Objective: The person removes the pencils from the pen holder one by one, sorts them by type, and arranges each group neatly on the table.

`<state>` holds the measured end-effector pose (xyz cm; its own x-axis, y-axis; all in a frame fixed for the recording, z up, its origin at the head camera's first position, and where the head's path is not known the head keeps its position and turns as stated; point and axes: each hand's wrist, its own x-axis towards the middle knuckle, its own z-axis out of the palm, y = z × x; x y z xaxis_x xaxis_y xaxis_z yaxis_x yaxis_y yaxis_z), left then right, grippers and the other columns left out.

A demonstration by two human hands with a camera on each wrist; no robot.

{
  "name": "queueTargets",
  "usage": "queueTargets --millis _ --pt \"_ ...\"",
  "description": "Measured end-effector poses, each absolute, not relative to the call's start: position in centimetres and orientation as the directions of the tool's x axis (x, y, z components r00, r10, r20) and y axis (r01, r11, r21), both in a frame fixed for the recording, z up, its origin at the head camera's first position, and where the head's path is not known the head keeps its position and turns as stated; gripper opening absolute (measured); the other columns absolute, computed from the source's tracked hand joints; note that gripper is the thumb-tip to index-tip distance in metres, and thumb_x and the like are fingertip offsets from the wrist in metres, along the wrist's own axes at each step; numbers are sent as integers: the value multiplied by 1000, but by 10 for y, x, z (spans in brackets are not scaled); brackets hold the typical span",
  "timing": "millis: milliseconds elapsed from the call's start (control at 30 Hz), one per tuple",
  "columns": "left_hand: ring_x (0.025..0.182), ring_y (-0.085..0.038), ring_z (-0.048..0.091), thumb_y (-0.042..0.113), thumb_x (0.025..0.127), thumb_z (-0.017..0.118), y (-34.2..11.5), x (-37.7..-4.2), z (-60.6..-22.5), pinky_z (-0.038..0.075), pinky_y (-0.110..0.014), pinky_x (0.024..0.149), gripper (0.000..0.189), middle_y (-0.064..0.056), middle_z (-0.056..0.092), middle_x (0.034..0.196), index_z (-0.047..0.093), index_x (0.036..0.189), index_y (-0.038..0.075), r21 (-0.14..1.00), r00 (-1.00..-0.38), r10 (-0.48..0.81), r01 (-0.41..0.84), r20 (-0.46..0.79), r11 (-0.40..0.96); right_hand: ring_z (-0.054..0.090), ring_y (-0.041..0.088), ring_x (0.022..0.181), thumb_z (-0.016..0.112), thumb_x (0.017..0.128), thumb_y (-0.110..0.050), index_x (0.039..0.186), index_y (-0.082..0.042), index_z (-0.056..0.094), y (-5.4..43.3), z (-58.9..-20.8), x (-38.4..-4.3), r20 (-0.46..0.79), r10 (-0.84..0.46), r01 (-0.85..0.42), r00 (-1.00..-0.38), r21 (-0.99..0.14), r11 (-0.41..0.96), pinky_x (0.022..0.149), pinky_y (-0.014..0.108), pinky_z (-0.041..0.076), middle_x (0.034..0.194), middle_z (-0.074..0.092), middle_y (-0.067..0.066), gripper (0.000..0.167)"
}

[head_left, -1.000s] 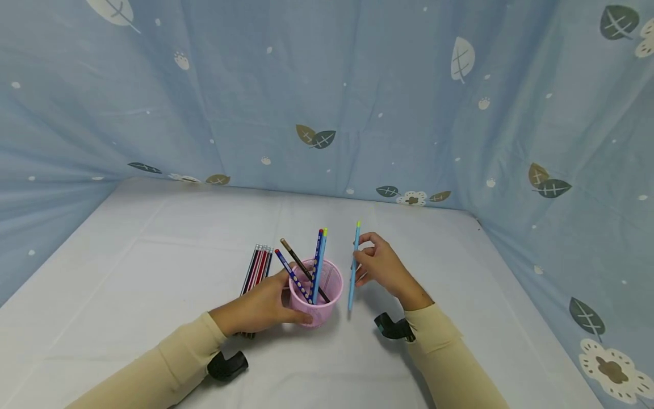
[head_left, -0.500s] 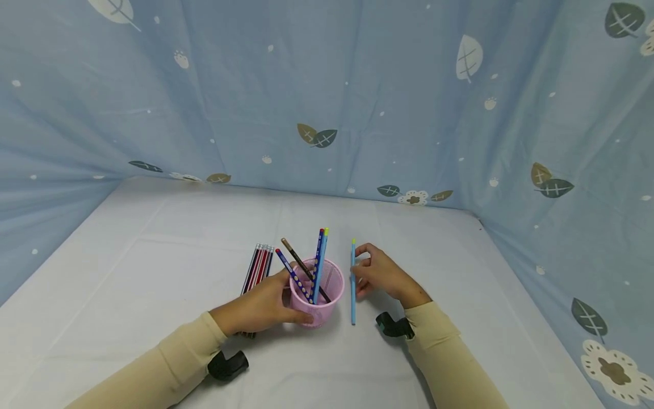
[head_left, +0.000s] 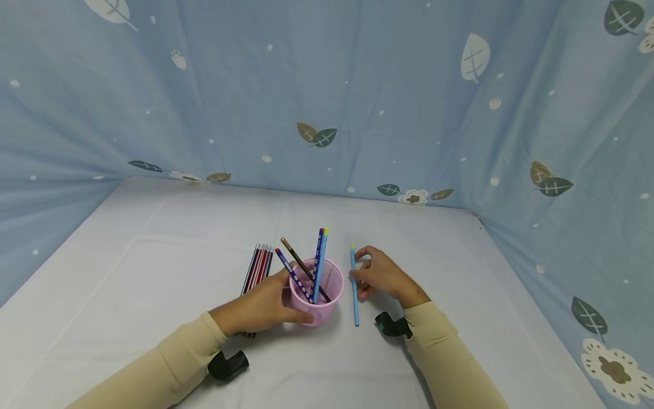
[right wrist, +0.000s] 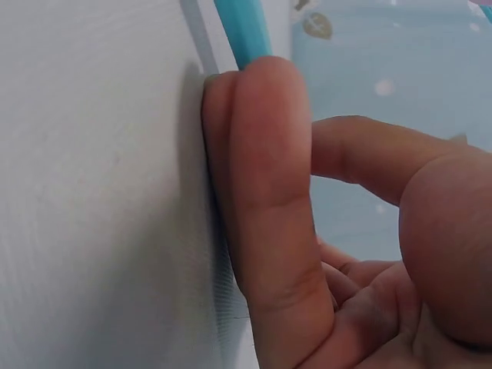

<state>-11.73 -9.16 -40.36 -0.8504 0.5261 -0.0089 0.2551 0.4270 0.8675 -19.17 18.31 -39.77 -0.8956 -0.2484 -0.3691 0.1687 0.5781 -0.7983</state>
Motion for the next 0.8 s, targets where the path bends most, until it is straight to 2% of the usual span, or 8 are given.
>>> queueTargets --millis 133,300,467,567,667,800 --pt "125 -23 58 40 77 86 -91 -117 -403 49 -40 103 96 -6 60 136 35 152 9 872 -850 527 247 -14 422 67 19 55 70 92 -11 133 -5 46 182 -396 -190 -363 -233 163 -902 -786 596 56 31 58 85 65 13 48" --pt "126 -21 57 42 77 86 -92 -118 -404 48 -41 105 96 -4 59 136 33 153 16 875 -850 526 244 -14 418 67 19 53 70 92 -9 134 -6 47 180 -394 -188 -354 -227 152 -907 -780 607 55 31 58 83 65 13 48" --pt "126 -23 57 41 77 86 -92 -118 -405 48 -44 105 96 -6 59 137 34 153 12 876 -850 526 243 -15 417 67 20 53 71 92 -11 134 -8 45 180 -394 -188 -349 -233 142 -908 -778 612 55 32 58 82 64 13 49" --pt "127 -24 57 40 77 86 -92 -118 -405 48 -45 106 96 -7 59 138 35 152 9 877 -852 524 235 -22 420 65 21 53 70 94 -16 130 -11 47 180 -393 -188 -332 -217 124 -918 -760 639 53 32 57 82 64 13 44" --pt "127 -23 57 40 77 86 -92 -118 -405 47 -43 106 96 -6 59 138 35 152 10 877 -851 525 236 -22 418 61 22 51 69 94 -22 120 -12 53 179 -387 -187 -262 -191 68 -946 -736 673 50 30 52 82 63 10 32" --pt "126 -20 56 40 77 86 -92 -119 -405 47 -41 105 94 -5 59 136 35 152 13 874 -849 529 251 -7 415 57 21 50 68 95 -23 106 -11 62 175 -373 -182 -91 -193 -61 -977 -747 662 50 30 46 81 62 8 18"
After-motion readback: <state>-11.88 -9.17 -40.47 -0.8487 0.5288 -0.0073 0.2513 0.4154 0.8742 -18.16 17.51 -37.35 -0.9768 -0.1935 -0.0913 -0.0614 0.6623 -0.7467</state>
